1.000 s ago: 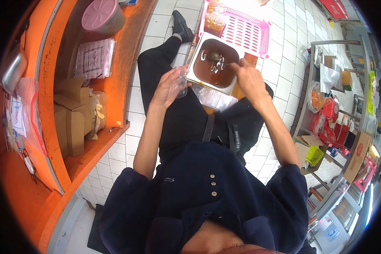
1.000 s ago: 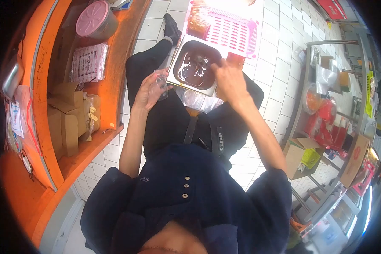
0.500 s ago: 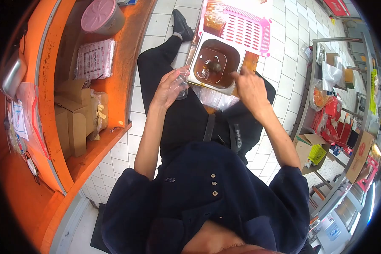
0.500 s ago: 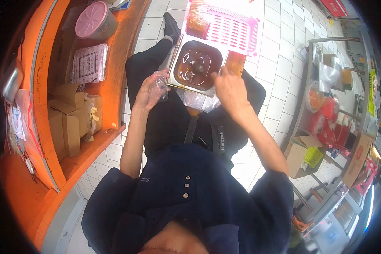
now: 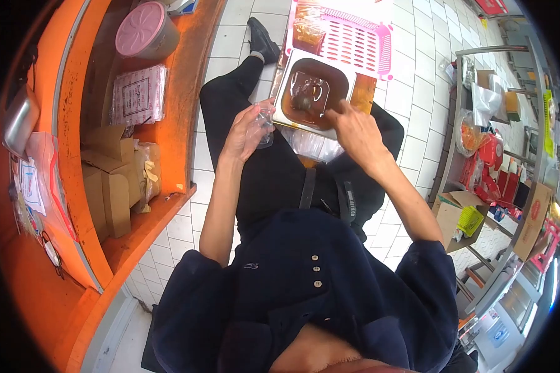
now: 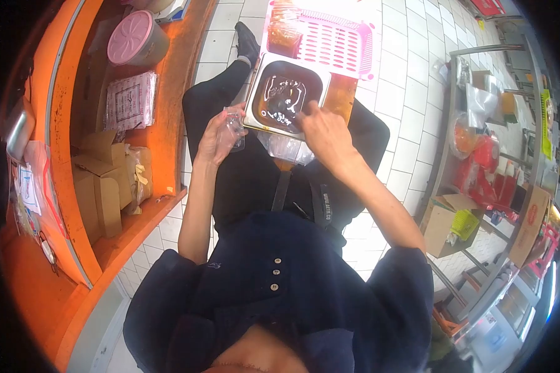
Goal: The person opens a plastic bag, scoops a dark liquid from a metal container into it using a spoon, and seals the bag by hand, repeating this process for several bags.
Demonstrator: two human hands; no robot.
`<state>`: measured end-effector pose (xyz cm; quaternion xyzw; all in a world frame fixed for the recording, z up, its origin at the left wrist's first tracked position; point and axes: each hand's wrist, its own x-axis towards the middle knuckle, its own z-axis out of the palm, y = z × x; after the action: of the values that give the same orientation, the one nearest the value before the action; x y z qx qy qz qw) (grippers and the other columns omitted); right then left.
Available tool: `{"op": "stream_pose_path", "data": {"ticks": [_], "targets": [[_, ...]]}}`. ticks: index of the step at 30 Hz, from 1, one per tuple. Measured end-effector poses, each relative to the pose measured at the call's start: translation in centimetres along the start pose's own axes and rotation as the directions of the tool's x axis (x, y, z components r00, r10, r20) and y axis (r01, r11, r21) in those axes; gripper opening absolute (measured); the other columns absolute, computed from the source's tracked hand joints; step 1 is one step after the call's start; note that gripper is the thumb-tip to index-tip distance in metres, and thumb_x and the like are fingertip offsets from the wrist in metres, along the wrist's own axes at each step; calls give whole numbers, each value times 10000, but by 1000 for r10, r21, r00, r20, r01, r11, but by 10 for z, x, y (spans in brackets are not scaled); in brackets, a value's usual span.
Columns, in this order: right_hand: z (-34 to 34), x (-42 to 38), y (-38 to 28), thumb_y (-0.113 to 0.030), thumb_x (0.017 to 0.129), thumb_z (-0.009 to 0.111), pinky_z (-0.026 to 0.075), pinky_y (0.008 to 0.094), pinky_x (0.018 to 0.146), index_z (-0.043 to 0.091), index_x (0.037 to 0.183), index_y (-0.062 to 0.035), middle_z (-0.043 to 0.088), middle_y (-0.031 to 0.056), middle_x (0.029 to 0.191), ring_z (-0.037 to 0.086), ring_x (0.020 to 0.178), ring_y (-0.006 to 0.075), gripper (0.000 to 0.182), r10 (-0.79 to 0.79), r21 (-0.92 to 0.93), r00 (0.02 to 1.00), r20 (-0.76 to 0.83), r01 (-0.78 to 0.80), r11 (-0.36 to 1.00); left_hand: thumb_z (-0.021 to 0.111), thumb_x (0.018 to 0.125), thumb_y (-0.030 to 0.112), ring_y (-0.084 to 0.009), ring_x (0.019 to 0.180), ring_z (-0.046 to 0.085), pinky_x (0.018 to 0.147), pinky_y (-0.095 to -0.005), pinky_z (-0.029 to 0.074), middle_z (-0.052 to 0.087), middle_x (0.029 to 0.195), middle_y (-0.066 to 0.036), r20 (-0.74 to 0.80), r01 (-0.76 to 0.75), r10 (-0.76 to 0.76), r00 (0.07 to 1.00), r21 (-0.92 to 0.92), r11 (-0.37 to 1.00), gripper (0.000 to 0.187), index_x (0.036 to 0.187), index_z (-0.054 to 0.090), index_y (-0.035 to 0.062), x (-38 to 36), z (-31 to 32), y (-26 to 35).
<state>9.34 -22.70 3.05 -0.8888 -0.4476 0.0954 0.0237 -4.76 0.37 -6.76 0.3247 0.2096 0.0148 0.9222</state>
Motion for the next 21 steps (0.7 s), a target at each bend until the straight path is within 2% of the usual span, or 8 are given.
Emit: {"op": "stream_pose_path", "data": {"ticks": [4,6,8,10,12,14,19,21], "targets": [[-9,0,7,-33,870,585,608,419,715,708,991,-62,637,164,964,719,876,316,174,58,-46,996,65,-55,997,731,932,391,-153,1104,613,881,-326,522,647,1234,-89,15,10,-10,1000,16,1000,628,1363,569,-37,-2,-3,-1],[-3,10,11,-32,871,582,607,421,709,726,996,-66,639,165,958,723,862,316,193,94,-104,995,-38,-98,990,731,931,394,-153,1102,614,881,-324,519,650,1238,-88,28,16,-17,999,27,999,632,1364,570,-37,0,-2,0],[-5,3,3,-29,869,584,606,418,708,725,1004,-60,637,166,959,725,857,320,197,39,-84,999,-16,-40,996,667,976,427,-169,1165,561,872,-344,521,502,1433,-132,44,-1,-2,999,71,998,436,1131,711,22,-1,-2,2],[-7,-7,-2,-31,864,593,604,410,697,711,984,-50,639,171,963,725,859,320,169,-60,27,996,66,58,998,667,976,427,-169,1166,560,874,-343,520,500,1433,-131,41,7,-10,999,65,998,435,1129,712,22,0,-5,0],[-11,-6,3,-33,864,598,601,413,698,702,976,-42,638,181,972,724,859,324,154,-15,-12,995,95,16,1000,666,976,426,-168,1167,558,876,-342,520,498,1434,-130,31,12,-14,999,61,998,434,1127,712,23,-1,-6,-1],[-6,4,11,-33,869,592,599,426,709,704,984,-41,635,189,982,721,853,328,161,129,-58,992,12,-128,990,718,943,383,-146,1064,629,869,-308,520,676,1186,-86,16,2,-2,1000,31,1000,626,1374,563,-43,-2,-1,-2],[-5,-5,-2,-30,865,591,597,409,677,703,1006,-35,637,193,949,718,833,328,180,-79,13,995,59,78,997,715,945,383,-136,1033,633,850,-294,522,681,1158,-78,5,-5,5,1000,42,999,628,1379,561,-45,0,3,0],[-8,-4,6,-32,864,593,597,411,672,706,1007,-36,634,190,956,717,834,330,182,-6,-31,999,43,7,999,716,944,384,-132,1028,631,847,-289,520,682,1148,-75,-9,-10,11,1000,43,999,631,1380,560,-45,-2,1,0]]}}
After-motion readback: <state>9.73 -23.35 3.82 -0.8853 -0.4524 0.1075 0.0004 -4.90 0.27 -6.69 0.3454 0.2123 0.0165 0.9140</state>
